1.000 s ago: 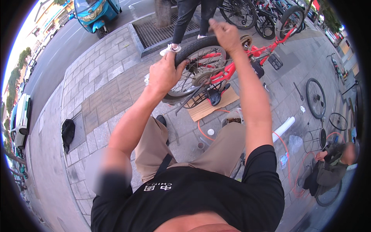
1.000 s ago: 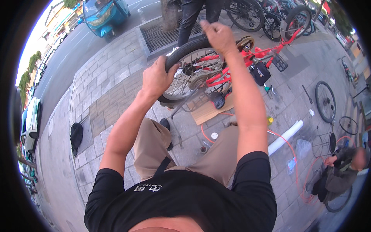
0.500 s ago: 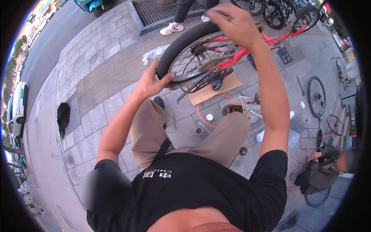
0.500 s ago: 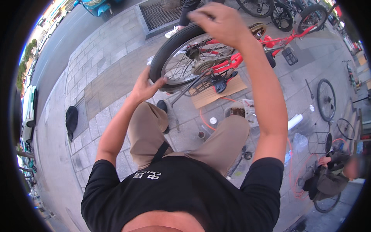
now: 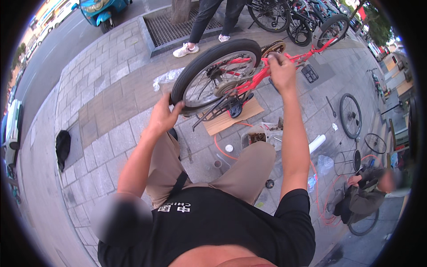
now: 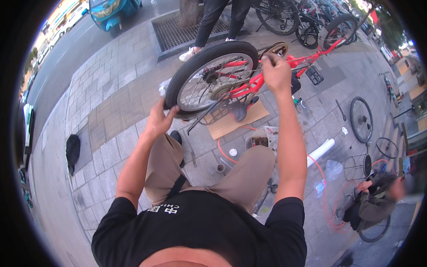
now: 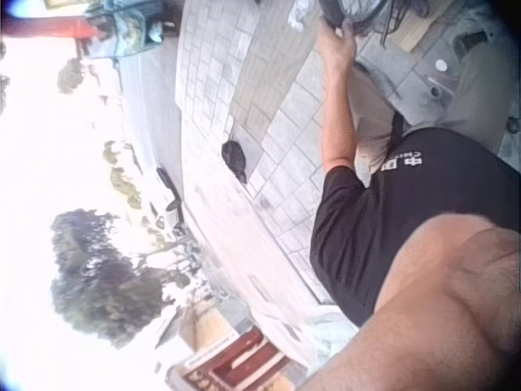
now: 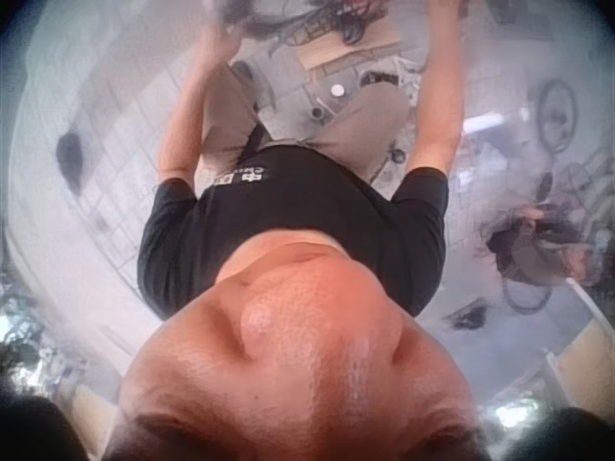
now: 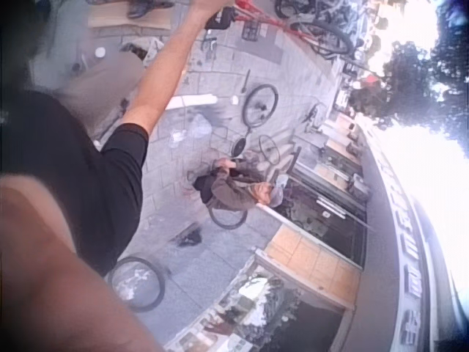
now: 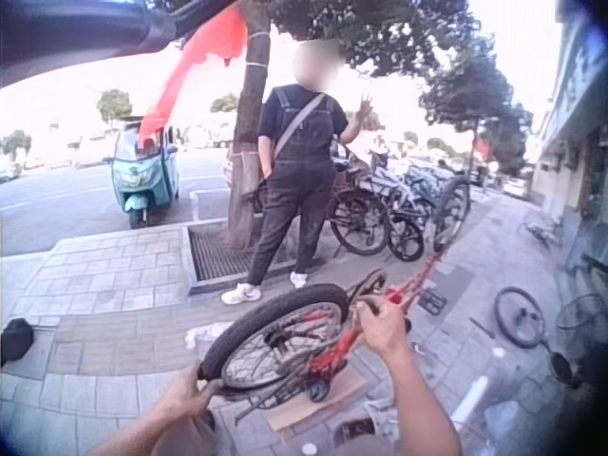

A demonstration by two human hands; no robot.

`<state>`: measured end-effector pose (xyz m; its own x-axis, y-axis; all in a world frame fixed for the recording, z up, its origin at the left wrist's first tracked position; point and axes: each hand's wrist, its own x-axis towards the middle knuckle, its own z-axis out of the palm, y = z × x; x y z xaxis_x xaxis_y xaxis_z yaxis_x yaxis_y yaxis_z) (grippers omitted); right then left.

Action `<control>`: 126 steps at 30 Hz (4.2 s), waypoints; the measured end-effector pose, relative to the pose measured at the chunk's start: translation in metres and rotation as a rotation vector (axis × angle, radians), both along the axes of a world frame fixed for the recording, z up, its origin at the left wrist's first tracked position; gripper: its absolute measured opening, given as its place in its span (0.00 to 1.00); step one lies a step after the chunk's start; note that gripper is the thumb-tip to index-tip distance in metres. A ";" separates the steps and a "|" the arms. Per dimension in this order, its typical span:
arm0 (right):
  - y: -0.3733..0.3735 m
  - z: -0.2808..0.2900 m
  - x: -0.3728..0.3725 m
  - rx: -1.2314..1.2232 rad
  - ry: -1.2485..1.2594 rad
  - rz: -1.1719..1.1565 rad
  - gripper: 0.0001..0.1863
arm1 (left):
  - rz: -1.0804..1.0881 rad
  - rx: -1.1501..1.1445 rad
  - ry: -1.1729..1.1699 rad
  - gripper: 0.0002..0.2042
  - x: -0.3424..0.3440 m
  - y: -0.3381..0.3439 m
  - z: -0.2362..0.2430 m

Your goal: The person is sitting on a sidewalk repairing a bicycle tire. They remove the old tire from the rim, insert a new inner tube, and then mount the tire back onto the rim. Finally, they use a pump to inflate the tire.

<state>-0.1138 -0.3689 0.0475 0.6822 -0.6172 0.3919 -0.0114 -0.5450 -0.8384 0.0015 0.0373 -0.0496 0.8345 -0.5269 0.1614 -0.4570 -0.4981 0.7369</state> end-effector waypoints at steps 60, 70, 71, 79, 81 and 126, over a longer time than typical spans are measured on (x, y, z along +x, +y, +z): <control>0.110 -0.233 -0.380 0.494 0.397 -0.856 0.23 | -0.051 0.171 -0.660 0.43 0.057 -0.101 0.128; 0.200 -0.601 -0.614 0.076 1.349 -0.406 0.29 | 0.132 0.300 -0.607 0.33 0.089 -0.078 0.100; 0.204 -0.617 -0.601 0.199 1.194 -0.472 0.28 | 0.116 0.301 -0.649 0.30 0.077 -0.076 0.102; 0.188 -0.609 -0.554 0.405 1.159 -0.487 0.25 | -0.054 0.083 -0.479 0.27 0.004 -0.061 0.109; 0.189 -0.600 -0.556 0.437 1.075 -0.399 0.27 | -0.045 0.111 -0.436 0.27 -0.001 -0.058 0.112; 0.188 -0.025 -0.014 0.726 0.111 0.264 0.18 | -0.190 -0.093 0.270 0.40 0.038 -0.094 0.140</control>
